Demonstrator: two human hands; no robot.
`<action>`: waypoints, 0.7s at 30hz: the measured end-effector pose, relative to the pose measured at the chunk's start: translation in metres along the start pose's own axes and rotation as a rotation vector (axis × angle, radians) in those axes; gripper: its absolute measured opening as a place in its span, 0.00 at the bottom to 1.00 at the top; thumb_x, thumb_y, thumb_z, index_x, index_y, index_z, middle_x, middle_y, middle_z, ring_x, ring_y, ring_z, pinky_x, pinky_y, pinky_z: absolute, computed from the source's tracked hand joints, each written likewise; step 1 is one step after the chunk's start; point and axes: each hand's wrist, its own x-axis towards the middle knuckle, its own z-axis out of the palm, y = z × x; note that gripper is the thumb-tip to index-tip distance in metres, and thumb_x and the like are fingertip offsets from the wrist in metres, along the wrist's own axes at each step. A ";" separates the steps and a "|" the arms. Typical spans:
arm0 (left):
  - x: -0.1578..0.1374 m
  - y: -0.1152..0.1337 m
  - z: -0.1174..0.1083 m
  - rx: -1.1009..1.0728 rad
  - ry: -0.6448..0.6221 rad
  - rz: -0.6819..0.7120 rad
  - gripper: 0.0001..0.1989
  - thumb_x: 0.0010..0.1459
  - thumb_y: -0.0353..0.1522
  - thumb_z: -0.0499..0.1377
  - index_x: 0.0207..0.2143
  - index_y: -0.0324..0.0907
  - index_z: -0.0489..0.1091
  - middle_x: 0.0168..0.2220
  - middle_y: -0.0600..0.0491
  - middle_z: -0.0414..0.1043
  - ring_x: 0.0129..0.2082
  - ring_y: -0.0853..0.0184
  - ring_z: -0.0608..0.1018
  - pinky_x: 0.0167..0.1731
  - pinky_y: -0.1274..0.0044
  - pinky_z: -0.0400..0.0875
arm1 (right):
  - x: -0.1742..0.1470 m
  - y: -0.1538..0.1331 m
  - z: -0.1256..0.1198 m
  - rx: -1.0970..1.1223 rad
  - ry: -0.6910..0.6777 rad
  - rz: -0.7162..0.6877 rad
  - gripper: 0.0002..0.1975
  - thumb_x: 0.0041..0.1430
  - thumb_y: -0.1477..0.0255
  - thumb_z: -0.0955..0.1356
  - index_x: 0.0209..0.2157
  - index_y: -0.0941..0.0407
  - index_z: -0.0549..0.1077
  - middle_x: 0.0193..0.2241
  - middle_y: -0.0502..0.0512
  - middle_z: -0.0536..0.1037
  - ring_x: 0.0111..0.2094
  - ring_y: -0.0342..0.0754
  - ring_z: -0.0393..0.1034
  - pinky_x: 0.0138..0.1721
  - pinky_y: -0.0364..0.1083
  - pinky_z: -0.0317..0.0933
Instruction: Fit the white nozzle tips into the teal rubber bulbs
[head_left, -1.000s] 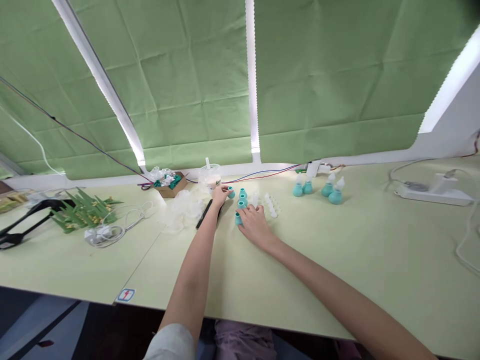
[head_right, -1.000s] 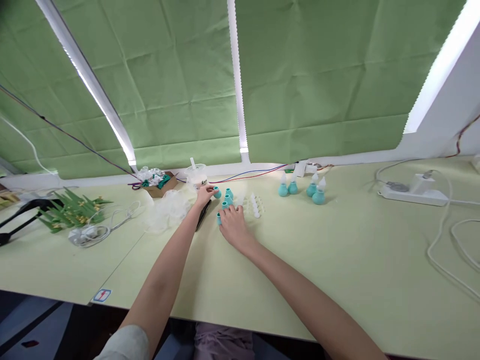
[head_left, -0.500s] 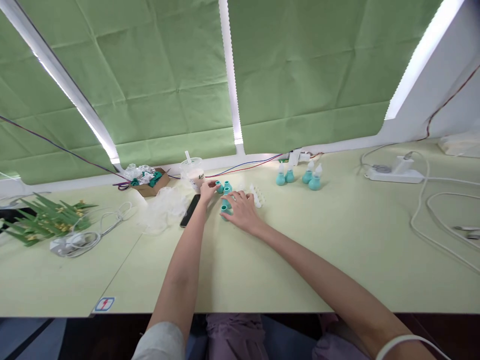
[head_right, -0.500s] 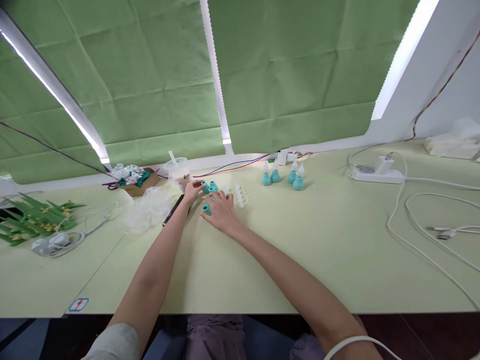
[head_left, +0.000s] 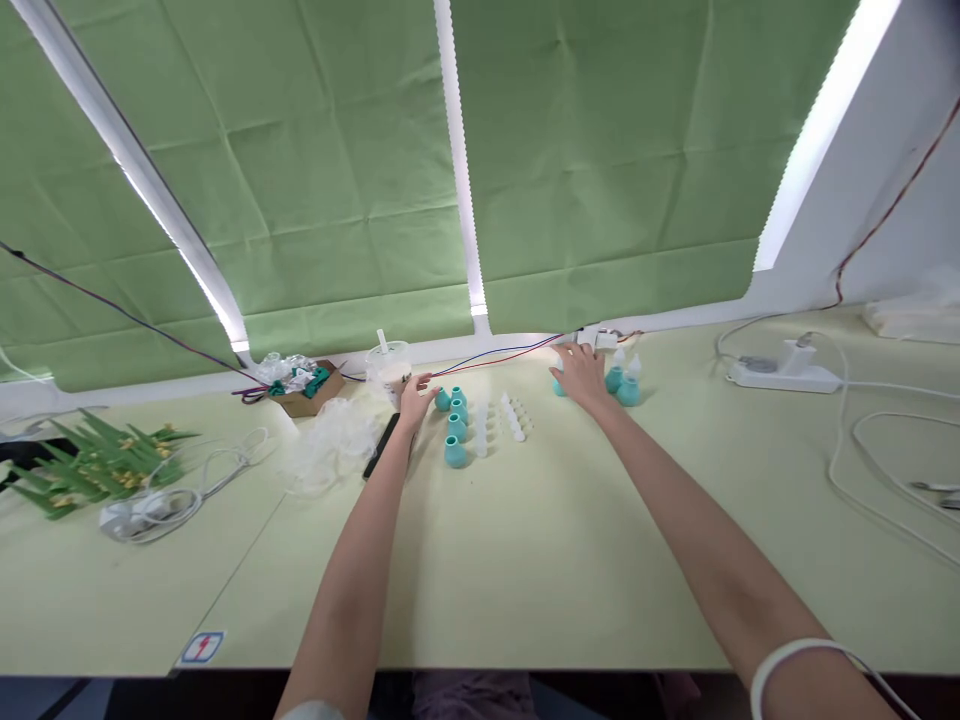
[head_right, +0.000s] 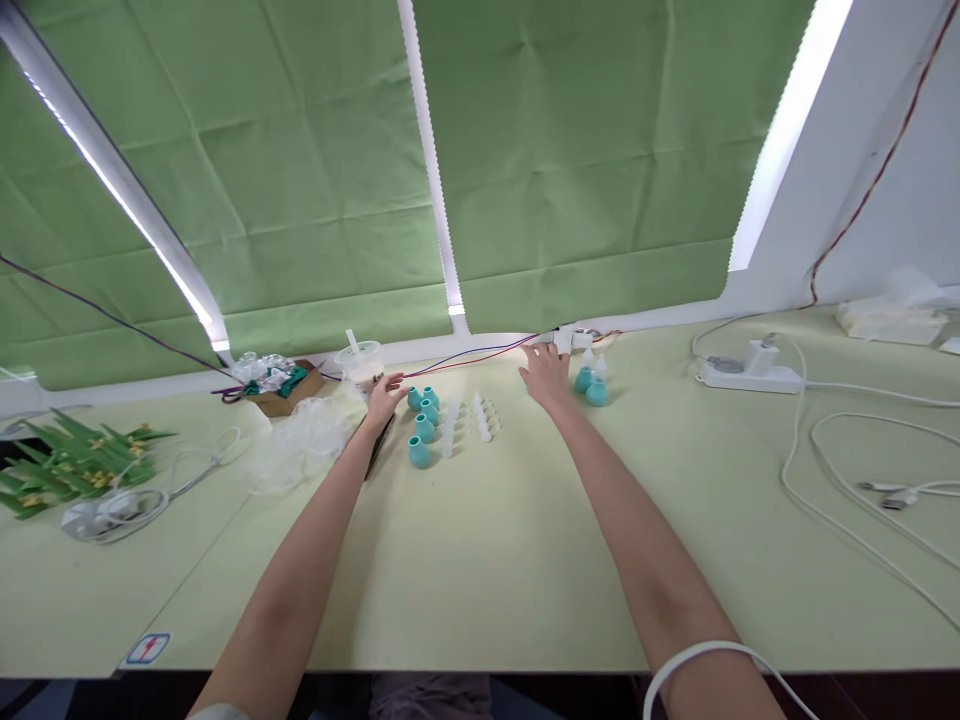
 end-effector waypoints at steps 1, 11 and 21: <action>-0.001 0.005 -0.002 0.007 0.008 0.015 0.19 0.48 0.32 0.61 0.45 0.39 0.70 0.48 0.45 0.71 0.46 0.61 0.73 0.49 0.67 0.68 | 0.002 0.004 0.002 -0.015 -0.054 -0.026 0.18 0.58 0.72 0.62 0.51 0.55 0.69 0.50 0.61 0.68 0.52 0.55 0.57 0.49 0.51 0.52; -0.049 0.084 0.008 0.147 0.040 0.339 0.14 0.57 0.33 0.57 0.46 0.42 0.69 0.48 0.47 0.68 0.48 0.63 0.71 0.43 0.73 0.70 | -0.010 -0.017 -0.026 0.502 0.020 -0.116 0.12 0.55 0.73 0.64 0.40 0.60 0.74 0.41 0.59 0.73 0.39 0.47 0.68 0.45 0.48 0.64; -0.104 0.125 0.068 0.548 -0.187 0.639 0.14 0.61 0.35 0.54 0.49 0.42 0.68 0.40 0.48 0.74 0.43 0.61 0.73 0.42 0.72 0.67 | -0.072 -0.053 -0.055 1.098 -0.093 -0.053 0.15 0.48 0.63 0.70 0.36 0.57 0.78 0.36 0.54 0.78 0.33 0.43 0.72 0.41 0.46 0.69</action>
